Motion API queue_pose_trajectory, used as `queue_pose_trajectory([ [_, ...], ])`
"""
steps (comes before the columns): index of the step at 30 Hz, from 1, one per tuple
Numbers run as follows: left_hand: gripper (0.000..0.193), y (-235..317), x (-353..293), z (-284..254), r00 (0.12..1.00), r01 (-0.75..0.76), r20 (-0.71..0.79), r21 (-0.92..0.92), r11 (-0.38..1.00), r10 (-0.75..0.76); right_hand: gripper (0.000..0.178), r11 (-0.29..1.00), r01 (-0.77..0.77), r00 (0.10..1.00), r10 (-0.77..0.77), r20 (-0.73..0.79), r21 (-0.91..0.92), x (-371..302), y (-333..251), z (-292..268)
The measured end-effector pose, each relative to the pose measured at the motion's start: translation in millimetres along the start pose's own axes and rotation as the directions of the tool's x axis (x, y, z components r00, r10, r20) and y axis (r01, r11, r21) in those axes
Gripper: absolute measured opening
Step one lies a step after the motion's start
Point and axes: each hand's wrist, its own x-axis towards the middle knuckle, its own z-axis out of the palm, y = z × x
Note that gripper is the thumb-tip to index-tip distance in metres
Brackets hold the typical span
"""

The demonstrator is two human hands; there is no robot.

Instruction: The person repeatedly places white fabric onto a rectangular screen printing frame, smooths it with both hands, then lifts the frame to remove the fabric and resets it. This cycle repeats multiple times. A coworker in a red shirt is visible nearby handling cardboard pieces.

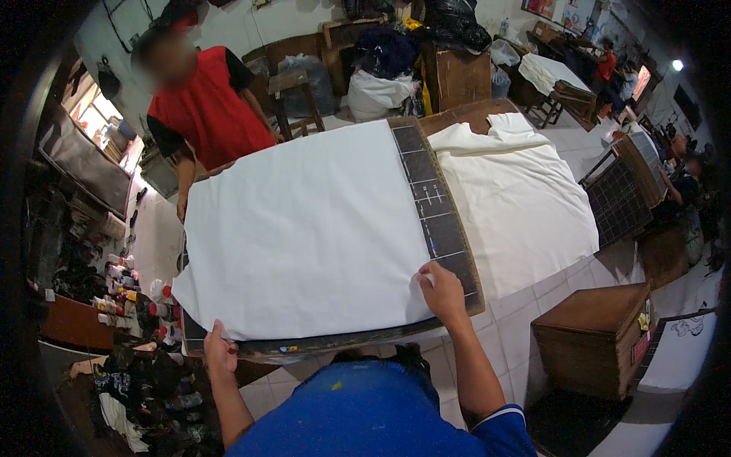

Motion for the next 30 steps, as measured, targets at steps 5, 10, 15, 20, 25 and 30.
queue_pose_trajectory([
  [5, 0.032, -7.3, -18.8, 2.5, 0.995, -0.096, -0.011, -0.053, 0.994, 0.096, 0.015, 0.983, -0.055, 0.998, 0.054, 0.01, 0.174, -12.0, 8.4, -18.0],
  [10, 0.035, -14.6, -31.9, 0.9, 0.982, -0.187, -0.04, -0.048, 0.981, 0.185, 0.015, 0.972, -0.073, 0.997, 0.068, 0.031, 0.224, -25.9, 8.1, -26.7],
  [15, 0.038, -19.8, -36.7, -5.6, 0.965, -0.257, -0.058, 0.005, 0.966, 0.257, 0.018, 0.974, -0.073, 0.997, 0.064, 0.049, 0.213, -32.9, 7.3, -28.0],
  [20, 0.037, -21.5, -42.8, -8.0, 0.962, -0.252, -0.094, 0.04, 0.967, 0.255, 0.019, 0.975, -0.074, 0.996, 0.064, 0.056, 0.21, -39.1, 10.3, -26.4],
  [25, 0.037, -21.5, -46.5, -6.8, 0.96, -0.257, -0.098, 0.071, 0.964, 0.263, 0.02, 0.972, -0.117, 0.992, 0.102, 0.08, 0.205, -45.5, 7.5, -27.9],
  [30, 0.036, -22.7, -49.4, -10.3, 0.959, -0.255, -0.096, 0.114, 0.96, 0.266, 0.021, 0.973, -0.142, 0.986, 0.122, 0.116, 0.18, -48.9, 3.9, -33.2],
])
